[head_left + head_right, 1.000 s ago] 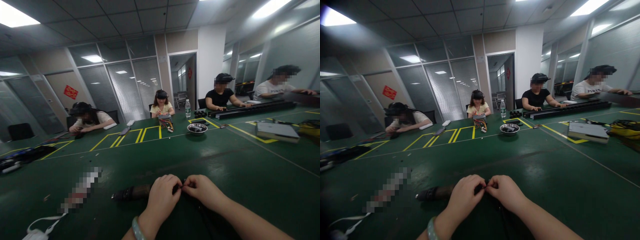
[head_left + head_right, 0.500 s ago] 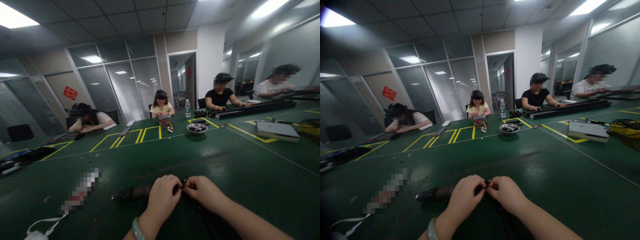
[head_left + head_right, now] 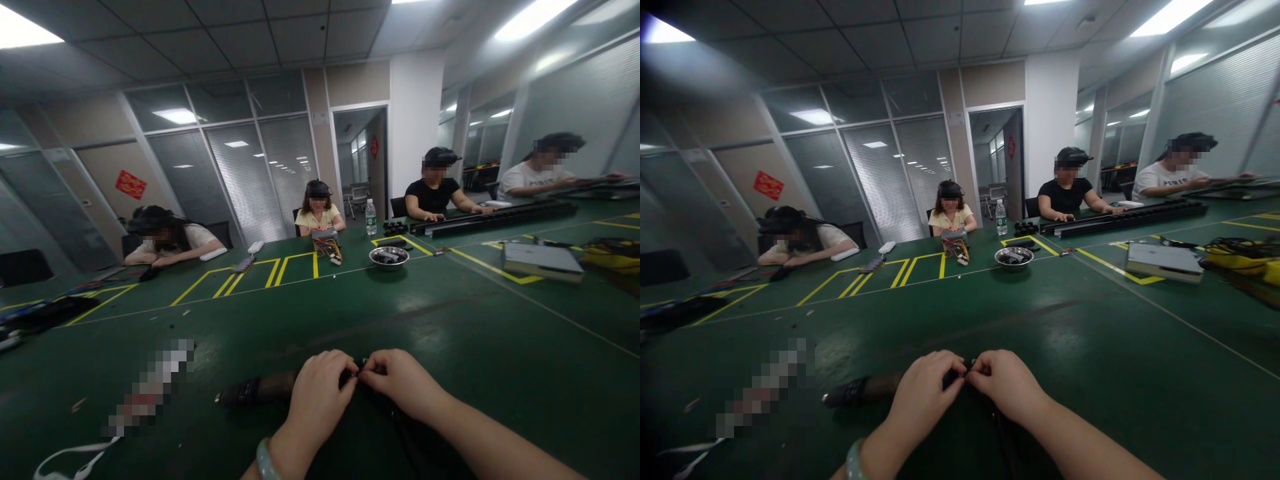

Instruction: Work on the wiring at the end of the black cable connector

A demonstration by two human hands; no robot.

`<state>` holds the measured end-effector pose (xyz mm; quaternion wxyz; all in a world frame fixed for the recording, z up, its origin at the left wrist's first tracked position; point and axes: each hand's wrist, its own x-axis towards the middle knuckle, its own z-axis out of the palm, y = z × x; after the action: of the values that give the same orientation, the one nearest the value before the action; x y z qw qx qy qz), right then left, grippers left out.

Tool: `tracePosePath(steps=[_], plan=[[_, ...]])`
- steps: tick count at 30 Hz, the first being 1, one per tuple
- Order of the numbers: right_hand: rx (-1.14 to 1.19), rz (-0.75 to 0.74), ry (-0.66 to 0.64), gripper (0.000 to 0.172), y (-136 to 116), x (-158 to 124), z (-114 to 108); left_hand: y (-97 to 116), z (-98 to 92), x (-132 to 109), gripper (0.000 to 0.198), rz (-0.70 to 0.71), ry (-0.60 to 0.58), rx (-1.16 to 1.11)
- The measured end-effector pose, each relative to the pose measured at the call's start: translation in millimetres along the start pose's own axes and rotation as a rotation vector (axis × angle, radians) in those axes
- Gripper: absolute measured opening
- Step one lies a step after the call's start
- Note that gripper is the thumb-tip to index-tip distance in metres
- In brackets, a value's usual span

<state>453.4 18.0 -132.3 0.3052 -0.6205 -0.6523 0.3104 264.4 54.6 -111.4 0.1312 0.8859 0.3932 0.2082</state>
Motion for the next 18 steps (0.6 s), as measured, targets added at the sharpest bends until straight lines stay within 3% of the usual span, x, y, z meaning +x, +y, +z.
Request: tracePosePath(steps=[7,18], plan=[[0.001,0.006,0.0,0.019,2.9,1.3,0.6,0.5,0.5,-1.2,0.011,-0.052,0.01,0.012],[0.018,0.007,-0.013,0.019,1.6,2.2,0.5,-0.4,-0.9,-1.8,0.015,-0.002,0.012,0.013]])
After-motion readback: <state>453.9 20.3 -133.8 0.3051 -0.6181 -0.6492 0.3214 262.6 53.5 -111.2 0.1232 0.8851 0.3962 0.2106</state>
